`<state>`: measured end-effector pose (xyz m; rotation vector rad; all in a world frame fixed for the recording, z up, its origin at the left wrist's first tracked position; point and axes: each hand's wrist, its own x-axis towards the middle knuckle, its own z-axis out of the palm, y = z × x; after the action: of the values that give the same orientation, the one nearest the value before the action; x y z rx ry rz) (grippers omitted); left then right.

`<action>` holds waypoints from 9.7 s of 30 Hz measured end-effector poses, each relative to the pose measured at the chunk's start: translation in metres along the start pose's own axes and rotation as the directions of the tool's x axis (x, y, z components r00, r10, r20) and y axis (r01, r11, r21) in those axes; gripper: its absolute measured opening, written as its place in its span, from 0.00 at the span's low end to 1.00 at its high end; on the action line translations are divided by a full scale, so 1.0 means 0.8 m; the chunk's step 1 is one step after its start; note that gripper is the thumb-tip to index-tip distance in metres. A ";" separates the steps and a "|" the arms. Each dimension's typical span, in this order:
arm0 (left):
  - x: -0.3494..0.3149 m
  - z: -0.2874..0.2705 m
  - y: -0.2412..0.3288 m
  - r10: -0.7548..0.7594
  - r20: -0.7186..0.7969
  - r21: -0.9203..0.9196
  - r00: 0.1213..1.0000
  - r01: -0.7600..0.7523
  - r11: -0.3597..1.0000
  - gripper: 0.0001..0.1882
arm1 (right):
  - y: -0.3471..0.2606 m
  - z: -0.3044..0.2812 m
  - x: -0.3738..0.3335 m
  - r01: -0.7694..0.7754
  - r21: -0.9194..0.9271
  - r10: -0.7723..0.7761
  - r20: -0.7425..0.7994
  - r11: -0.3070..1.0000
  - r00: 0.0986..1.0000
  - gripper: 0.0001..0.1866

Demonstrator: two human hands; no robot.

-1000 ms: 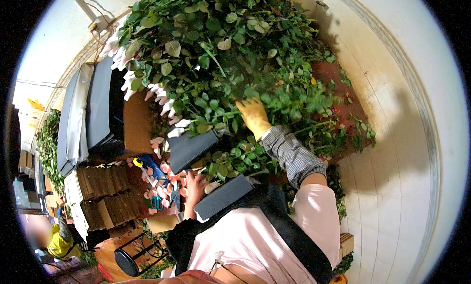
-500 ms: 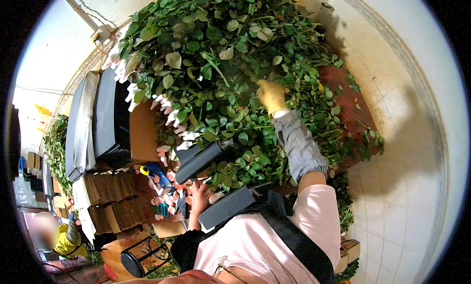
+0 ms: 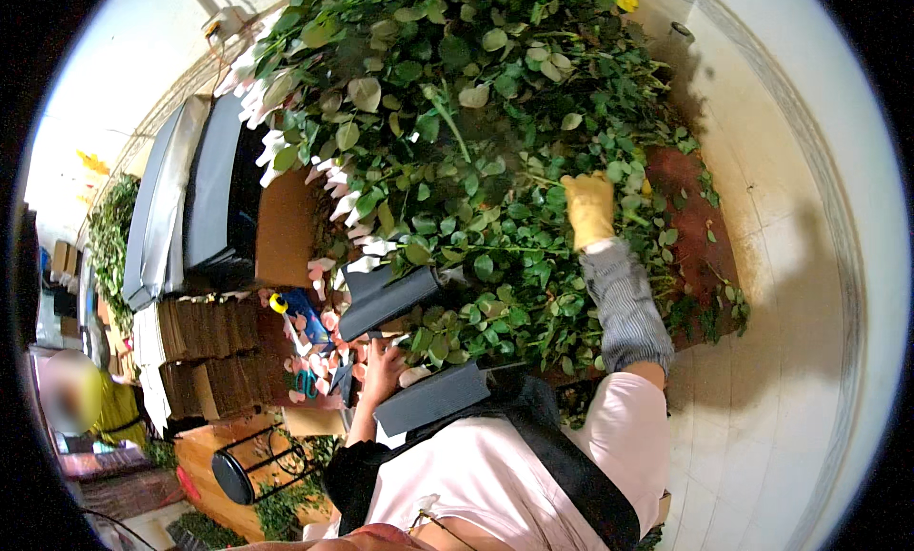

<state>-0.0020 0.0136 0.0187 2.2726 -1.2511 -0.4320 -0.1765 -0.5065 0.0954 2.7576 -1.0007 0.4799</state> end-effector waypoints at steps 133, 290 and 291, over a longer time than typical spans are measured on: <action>-0.004 0.009 -0.026 0.020 -0.056 0.255 0.998 -0.005 0.967 0.38 | -0.200 -0.230 0.075 0.538 0.464 -0.191 -0.606 0.704 0.772 0.26; -0.047 0.028 -0.026 -0.550 0.139 -0.914 0.824 0.321 0.250 0.14 | -0.419 -0.030 -0.166 0.730 0.516 -0.894 0.258 0.447 0.366 0.11; -0.050 0.025 -0.024 -0.532 0.174 -0.935 0.829 0.309 0.174 0.15 | -0.425 -0.035 -0.165 0.802 0.380 -0.867 0.388 0.460 0.313 0.08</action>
<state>-0.0196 0.0506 -0.0069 1.4183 -0.0053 -0.8479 -0.0586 -0.1620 0.0585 3.0381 0.6019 -0.4707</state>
